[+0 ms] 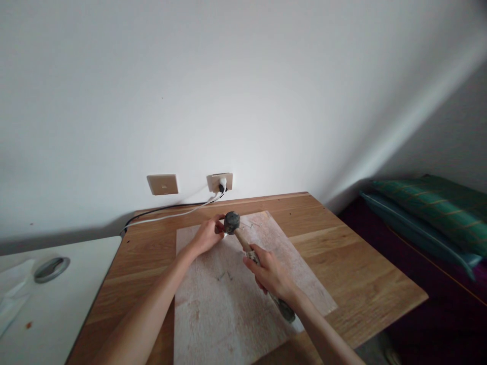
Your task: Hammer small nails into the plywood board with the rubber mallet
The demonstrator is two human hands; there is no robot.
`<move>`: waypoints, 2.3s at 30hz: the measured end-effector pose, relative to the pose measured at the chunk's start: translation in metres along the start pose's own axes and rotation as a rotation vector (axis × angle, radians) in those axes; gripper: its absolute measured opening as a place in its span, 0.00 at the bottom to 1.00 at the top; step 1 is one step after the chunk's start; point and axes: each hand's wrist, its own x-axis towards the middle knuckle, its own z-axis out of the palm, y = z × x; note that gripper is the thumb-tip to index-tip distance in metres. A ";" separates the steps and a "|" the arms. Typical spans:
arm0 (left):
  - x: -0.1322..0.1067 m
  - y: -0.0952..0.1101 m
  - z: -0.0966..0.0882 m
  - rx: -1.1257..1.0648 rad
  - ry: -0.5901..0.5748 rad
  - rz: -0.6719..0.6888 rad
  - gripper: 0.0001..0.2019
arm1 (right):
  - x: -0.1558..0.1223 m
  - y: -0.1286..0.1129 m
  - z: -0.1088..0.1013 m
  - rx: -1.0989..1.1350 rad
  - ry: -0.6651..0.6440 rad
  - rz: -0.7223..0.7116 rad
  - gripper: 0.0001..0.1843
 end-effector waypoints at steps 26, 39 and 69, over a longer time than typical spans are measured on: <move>0.000 0.003 -0.002 0.041 0.007 -0.005 0.21 | 0.001 -0.008 0.000 -0.044 0.000 0.025 0.08; -0.001 0.001 -0.001 0.001 -0.002 0.006 0.22 | 0.000 -0.003 0.001 -0.035 0.008 0.005 0.09; -0.006 0.016 -0.005 0.198 -0.003 0.175 0.19 | -0.045 0.028 -0.022 0.015 0.066 0.091 0.20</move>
